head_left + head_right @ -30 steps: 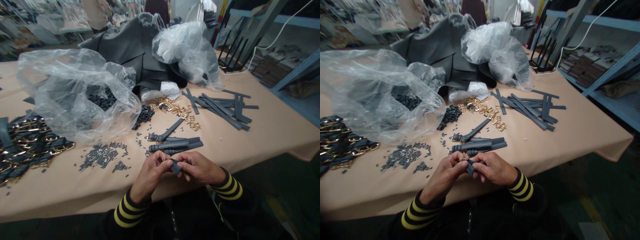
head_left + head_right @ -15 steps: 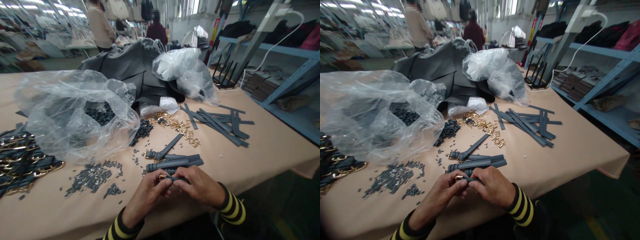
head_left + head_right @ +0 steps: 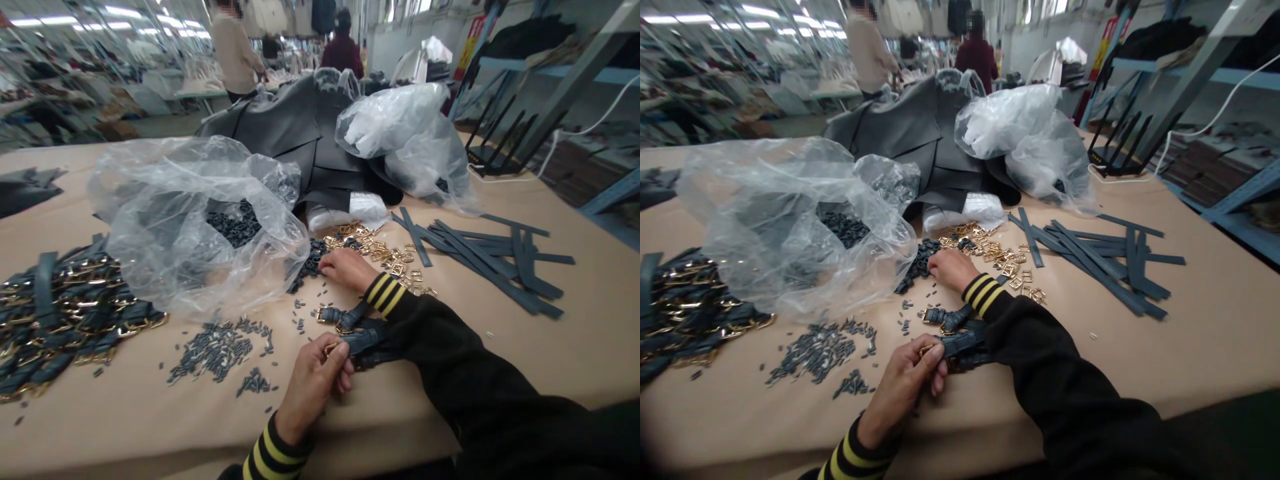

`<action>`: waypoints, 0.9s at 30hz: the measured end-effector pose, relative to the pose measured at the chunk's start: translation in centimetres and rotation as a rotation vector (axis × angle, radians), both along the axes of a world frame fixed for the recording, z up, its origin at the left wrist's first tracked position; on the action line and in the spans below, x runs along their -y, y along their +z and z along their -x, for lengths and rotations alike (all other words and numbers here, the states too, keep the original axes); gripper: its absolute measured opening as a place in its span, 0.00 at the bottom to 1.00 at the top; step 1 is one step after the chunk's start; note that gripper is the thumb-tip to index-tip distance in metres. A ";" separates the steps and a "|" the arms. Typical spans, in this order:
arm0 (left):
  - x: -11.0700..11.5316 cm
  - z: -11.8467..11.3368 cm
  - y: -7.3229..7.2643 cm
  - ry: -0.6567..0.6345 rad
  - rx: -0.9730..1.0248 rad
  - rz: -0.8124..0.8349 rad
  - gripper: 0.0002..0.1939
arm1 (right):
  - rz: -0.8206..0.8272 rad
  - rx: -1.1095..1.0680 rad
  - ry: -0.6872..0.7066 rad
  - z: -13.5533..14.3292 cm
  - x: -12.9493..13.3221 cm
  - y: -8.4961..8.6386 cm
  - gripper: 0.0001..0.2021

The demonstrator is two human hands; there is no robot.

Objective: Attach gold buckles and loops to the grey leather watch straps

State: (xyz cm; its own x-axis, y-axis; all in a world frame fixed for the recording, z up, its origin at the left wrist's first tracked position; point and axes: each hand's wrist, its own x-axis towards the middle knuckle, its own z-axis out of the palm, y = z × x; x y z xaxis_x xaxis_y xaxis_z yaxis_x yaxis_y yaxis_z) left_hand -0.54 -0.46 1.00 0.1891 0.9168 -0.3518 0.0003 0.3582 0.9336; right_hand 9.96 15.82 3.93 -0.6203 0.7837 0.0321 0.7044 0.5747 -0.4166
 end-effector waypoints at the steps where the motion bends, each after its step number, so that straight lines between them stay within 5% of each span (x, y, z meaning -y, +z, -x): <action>1: 0.0 0.0 0.0 0.012 0.010 0.002 0.14 | -0.002 0.016 -0.003 0.8 -0.3 -0.4 0.10; 14: -0.1 -0.1 -0.3 0.068 0.074 0.003 0.14 | 0.022 0.230 -0.135 0.4 -0.7 -1.5 0.12; 22: 0.0 -0.3 -0.3 0.072 0.063 -0.029 0.13 | 0.027 0.188 -0.154 0.0 -1.3 -1.6 0.16; 27: 0.0 -0.3 -0.6 0.072 0.064 -0.025 0.15 | 0.035 0.156 -0.121 -0.4 -1.2 -1.8 0.10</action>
